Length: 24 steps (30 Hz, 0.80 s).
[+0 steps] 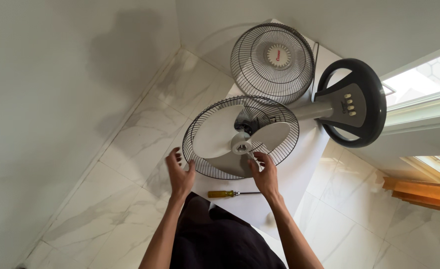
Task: The person disassembles a standing electric fan by removing the front grille, fan blade, and central cap, then reassembles the components in reverse order. The person handles the fan blade, grille, and cap by hand, placing them on a white table during the process.
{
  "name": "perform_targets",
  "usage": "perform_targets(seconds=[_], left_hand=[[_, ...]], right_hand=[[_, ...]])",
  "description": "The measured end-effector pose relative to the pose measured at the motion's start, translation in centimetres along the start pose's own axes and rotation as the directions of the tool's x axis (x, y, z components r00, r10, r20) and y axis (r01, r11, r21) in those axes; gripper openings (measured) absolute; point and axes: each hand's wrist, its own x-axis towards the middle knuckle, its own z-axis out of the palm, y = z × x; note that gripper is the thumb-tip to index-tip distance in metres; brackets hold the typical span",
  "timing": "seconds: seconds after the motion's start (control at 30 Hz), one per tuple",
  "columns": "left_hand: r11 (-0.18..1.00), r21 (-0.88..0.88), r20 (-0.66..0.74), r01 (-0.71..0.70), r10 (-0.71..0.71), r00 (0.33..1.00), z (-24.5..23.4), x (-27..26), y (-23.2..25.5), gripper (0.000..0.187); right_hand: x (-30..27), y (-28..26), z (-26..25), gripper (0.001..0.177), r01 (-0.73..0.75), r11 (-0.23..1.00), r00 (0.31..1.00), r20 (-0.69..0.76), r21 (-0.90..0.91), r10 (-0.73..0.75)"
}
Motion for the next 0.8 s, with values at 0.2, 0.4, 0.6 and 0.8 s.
perform_targets(seconds=[0.2,0.4,0.6,0.8], left_hand=[[0.972,-0.219,0.186,0.088,-0.047,0.981,1.5,1.4,-2.3,0.059],[0.940,-0.335,0.240,0.065,0.019,0.970,1.8,2.6,-3.1,0.062],[0.903,-0.341,0.349,0.263,-0.138,0.927,2.2,2.9,-3.0,0.057],[0.947,-0.268,0.345,0.177,-0.077,0.935,2.0,2.9,-3.3,0.050]], right_hand=[[0.2,-1.1,1.2,0.026,-0.075,0.997,0.997,0.005,0.012,0.075],[-0.1,-1.2,1.9,0.020,-0.137,0.988,0.991,0.002,0.065,0.137],[-0.2,-1.5,2.2,0.021,-0.106,0.994,0.994,-0.039,0.015,0.107],[-0.5,-1.5,2.5,0.021,-0.098,0.994,0.993,-0.076,-0.038,0.095]])
